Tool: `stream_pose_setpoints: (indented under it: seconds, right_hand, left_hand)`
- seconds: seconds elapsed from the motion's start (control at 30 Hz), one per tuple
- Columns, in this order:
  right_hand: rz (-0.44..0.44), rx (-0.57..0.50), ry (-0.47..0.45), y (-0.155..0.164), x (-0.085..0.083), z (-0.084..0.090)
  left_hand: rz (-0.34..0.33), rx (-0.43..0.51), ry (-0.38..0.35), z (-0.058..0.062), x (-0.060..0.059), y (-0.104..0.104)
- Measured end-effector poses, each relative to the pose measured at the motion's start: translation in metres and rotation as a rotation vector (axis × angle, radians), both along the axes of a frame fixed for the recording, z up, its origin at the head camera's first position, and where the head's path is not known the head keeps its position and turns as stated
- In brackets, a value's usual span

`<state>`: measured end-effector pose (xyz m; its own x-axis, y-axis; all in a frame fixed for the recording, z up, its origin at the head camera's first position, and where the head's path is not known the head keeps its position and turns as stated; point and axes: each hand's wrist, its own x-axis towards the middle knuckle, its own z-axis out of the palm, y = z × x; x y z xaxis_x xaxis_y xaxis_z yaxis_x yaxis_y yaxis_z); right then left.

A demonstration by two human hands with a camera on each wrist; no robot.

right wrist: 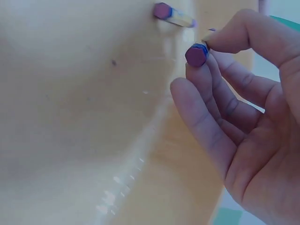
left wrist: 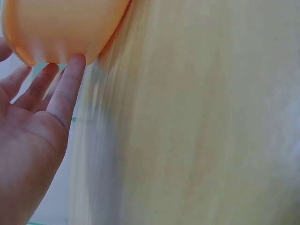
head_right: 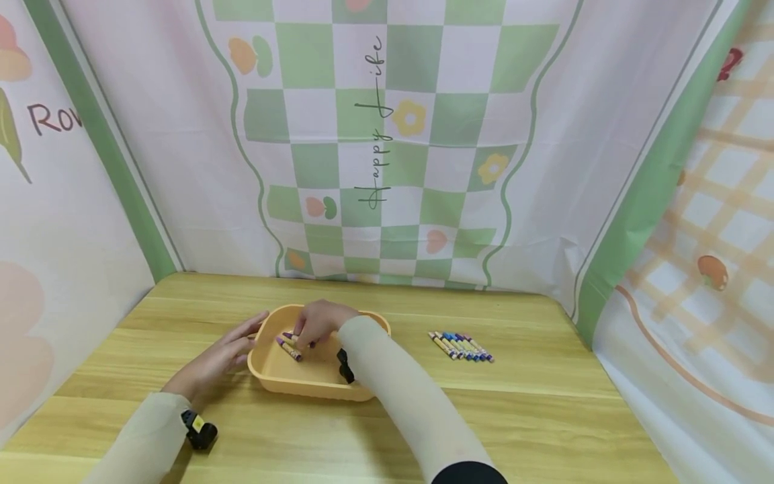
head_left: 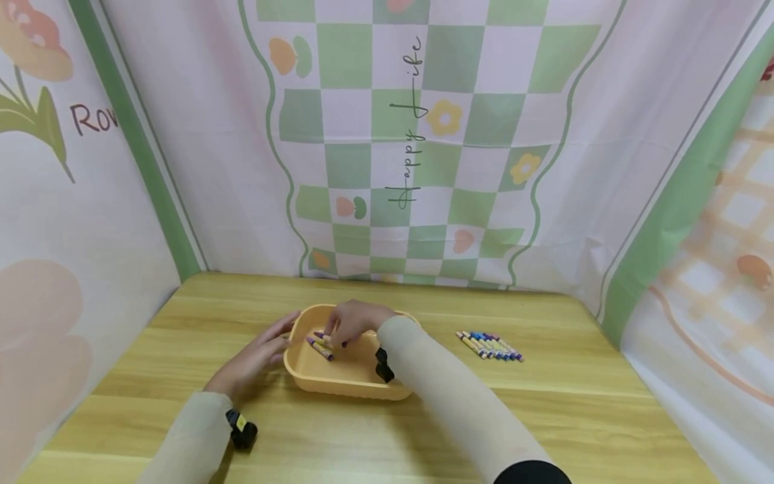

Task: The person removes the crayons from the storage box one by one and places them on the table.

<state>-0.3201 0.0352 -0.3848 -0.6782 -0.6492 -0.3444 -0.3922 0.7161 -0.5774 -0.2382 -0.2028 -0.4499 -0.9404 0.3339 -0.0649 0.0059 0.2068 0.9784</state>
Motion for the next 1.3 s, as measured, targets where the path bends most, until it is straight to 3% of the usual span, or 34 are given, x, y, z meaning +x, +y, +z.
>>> stream_pose_setpoints:
  seconds: [0.23,0.6,0.83,1.0,1.3]
  right_hand:
    - [0.001,-0.063,-0.041,0.024,-0.003,0.02]
    - [0.04,-0.06,0.089,0.089,-0.009,0.036]
    - [-0.043,-0.076,0.071,0.139,-0.008,0.045]
    - [-0.068,-0.103,0.095,0.182,-0.005,0.046]
    - [-0.177,-0.13,0.075,0.262,0.007,0.036]
  left_hand:
    - [-0.002,0.012,-0.006,0.0,0.0,0.001]
    - [-0.011,0.002,-0.008,-0.002,0.001,0.001]
    - [0.02,0.0,-0.044,-0.001,0.003,0.0]
    - [-0.001,-0.016,-0.018,-0.001,0.003,-0.001]
    - [0.006,-0.026,-0.017,0.001,0.003,0.0]
